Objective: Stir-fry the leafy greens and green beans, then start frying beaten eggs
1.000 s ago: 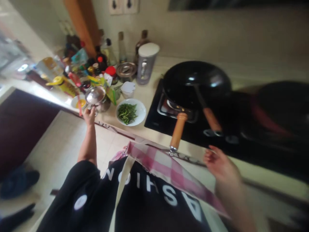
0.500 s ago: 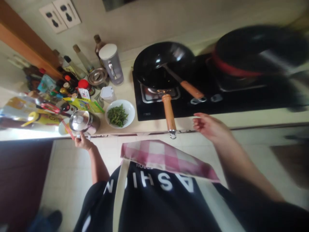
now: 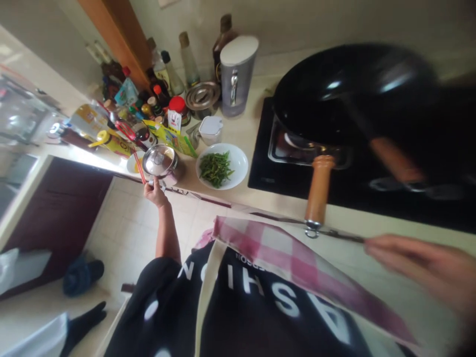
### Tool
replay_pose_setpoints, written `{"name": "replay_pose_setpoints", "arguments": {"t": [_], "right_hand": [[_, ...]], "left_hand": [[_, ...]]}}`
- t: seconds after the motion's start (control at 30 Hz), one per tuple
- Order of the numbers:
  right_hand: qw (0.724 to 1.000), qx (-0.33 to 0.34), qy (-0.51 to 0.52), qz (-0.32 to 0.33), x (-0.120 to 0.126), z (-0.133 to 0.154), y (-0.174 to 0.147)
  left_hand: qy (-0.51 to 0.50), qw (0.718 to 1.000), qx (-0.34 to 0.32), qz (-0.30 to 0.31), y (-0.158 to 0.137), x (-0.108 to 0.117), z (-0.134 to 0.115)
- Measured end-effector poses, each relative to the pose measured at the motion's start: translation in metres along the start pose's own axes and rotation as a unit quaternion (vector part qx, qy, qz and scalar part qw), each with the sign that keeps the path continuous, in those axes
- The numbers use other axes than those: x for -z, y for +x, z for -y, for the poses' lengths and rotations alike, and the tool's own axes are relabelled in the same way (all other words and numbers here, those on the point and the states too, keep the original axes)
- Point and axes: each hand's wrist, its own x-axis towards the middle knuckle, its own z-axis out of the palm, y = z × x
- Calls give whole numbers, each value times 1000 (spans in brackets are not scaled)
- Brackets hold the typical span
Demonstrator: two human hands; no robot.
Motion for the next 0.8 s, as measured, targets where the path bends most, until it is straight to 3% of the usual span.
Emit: {"name": "replay_pose_setpoints", "arguments": {"t": [0.1, 0.17, 0.3, 0.37, 0.47, 0.53, 0.67, 0.8], "right_hand": [[985, 122, -49, 107, -9, 45, -22], [960, 179, -120, 178, -46, 96, -19], [878, 407, -165, 191, -175, 196, 18], [843, 476, -196, 158, -243, 228, 40], [837, 469, -245, 137, -319, 254, 62], [850, 432, -267, 137, -347, 263, 70], [872, 385, -268, 140, -366, 275, 83], [894, 374, -152, 193, -365, 279, 99]], "left_hand": [[-5, 1000, 6, 9, 1, -8, -4], [-10, 1000, 2, 10, 2, -14, -6], [-44, 999, 13, 14, 2, -25, -10], [-60, 998, 18, 15, 2, -28, -11], [-95, 995, 22, 21, 1, -32, -12], [-116, 992, 29, 28, 1, -35, -13], [-133, 989, 51, 35, 2, -36, -13], [-128, 989, 68, 36, 5, -25, -14]]}}
